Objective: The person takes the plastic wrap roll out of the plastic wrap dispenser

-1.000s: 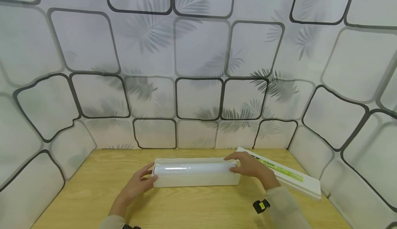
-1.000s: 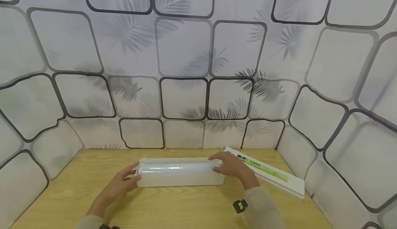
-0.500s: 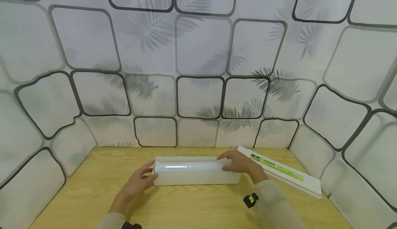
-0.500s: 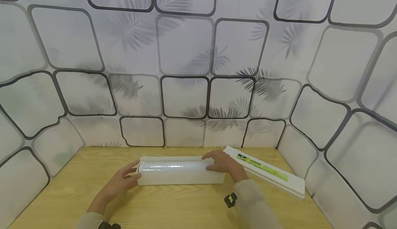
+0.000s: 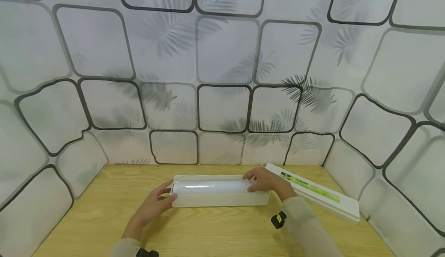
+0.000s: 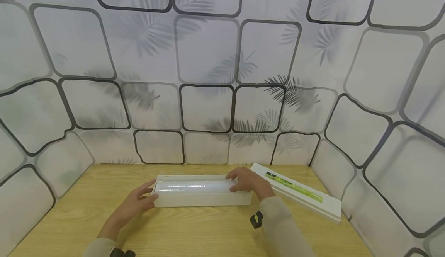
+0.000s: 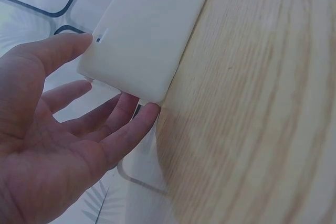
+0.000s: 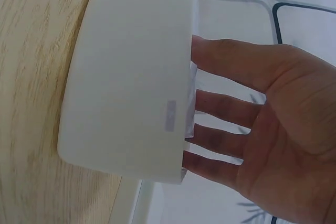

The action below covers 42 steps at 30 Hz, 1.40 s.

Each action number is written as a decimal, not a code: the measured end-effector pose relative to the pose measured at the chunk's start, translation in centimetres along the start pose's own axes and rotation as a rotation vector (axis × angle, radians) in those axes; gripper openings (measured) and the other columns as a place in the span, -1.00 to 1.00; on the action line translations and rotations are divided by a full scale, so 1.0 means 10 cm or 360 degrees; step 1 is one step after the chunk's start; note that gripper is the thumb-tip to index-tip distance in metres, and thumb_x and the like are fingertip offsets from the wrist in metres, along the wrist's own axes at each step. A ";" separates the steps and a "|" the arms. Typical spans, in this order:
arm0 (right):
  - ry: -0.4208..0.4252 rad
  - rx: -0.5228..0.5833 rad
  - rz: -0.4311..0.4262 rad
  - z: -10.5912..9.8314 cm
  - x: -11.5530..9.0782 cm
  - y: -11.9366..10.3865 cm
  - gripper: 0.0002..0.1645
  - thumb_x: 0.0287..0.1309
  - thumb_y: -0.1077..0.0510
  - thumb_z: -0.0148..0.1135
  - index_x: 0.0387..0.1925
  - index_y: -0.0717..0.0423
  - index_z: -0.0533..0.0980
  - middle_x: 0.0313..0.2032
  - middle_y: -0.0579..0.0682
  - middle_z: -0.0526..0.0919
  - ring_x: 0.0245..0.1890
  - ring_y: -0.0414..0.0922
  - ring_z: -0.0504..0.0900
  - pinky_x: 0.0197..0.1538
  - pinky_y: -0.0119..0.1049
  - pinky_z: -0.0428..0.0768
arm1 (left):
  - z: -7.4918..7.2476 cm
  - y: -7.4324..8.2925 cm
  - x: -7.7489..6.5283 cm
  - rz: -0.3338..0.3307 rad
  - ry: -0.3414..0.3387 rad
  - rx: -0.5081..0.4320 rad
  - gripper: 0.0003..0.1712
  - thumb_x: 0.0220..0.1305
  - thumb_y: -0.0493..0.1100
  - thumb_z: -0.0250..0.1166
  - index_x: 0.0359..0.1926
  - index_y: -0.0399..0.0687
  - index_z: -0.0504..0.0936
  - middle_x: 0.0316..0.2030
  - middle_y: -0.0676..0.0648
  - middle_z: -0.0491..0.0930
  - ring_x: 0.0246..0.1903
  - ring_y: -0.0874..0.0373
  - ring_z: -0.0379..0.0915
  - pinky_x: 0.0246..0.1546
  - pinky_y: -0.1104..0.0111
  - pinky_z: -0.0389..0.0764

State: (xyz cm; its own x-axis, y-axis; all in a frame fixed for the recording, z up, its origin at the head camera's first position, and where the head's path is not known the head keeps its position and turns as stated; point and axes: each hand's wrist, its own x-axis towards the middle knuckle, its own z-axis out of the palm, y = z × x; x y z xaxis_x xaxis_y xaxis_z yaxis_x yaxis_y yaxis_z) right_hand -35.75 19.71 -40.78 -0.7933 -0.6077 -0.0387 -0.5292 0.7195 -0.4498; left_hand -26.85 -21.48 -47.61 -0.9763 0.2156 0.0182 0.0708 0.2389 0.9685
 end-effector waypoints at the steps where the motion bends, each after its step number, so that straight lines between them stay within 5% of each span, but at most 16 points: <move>1: -0.0005 0.0011 0.0003 0.00 0.01 0.01 -0.50 0.19 0.13 0.49 0.17 0.13 0.65 0.14 0.16 0.71 0.16 0.19 0.66 0.19 0.09 0.67 | 0.00 0.00 0.00 -0.0003 0.0007 -0.0001 -0.16 0.51 -0.10 0.25 0.62 -0.20 0.06 0.42 -0.54 0.24 0.24 -0.26 0.52 0.15 0.07 0.72; 14: -0.0161 0.0138 0.0120 -0.01 0.17 0.09 -0.48 0.10 0.20 0.56 0.14 0.10 0.67 0.18 0.22 0.68 0.25 0.20 0.61 0.29 0.10 0.62 | 0.00 0.01 0.02 -0.0014 0.0030 0.0017 -0.16 0.50 -0.10 0.27 0.61 -0.18 0.09 0.43 -0.52 0.26 0.23 -0.25 0.53 0.15 0.08 0.72; 22: -0.0233 0.0118 0.0060 -0.03 0.22 0.08 -0.45 0.12 0.22 0.53 0.18 0.14 0.65 0.22 0.22 0.66 0.27 0.23 0.59 0.31 0.06 0.61 | 0.00 0.01 0.01 -0.0016 0.0027 -0.0002 -0.16 0.50 -0.11 0.27 0.61 -0.19 0.08 0.43 -0.52 0.26 0.22 -0.22 0.53 0.15 0.08 0.72; 30: -0.0234 0.0118 -0.0118 -0.03 0.20 0.06 -0.45 0.15 0.26 0.49 0.20 0.23 0.63 0.21 0.23 0.67 0.16 0.14 0.67 0.18 -0.08 0.70 | 0.00 0.00 0.01 -0.0011 0.0017 0.0013 -0.15 0.50 -0.10 0.27 0.61 -0.20 0.07 0.42 -0.54 0.26 0.20 -0.23 0.55 0.14 0.08 0.72; 42: -0.0147 0.0088 -0.0091 -0.06 0.16 0.02 -0.35 0.14 0.13 0.53 0.28 0.12 0.59 0.28 0.19 0.62 0.21 0.15 0.61 0.25 0.05 0.63 | 0.03 0.01 0.00 -0.0038 0.0070 0.0015 -0.18 0.49 -0.12 0.27 0.60 -0.20 0.11 0.41 -0.52 0.29 0.21 -0.23 0.55 0.13 0.09 0.73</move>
State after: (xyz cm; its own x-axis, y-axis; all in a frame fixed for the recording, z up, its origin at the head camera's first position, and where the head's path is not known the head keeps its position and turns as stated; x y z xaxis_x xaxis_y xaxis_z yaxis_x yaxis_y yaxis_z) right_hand -37.32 19.08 -40.36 -0.7296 -0.6776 -0.0927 -0.5535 0.6646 -0.5020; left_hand -26.81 -21.18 -47.61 -0.9858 0.1677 0.0062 0.0490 0.2524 0.9664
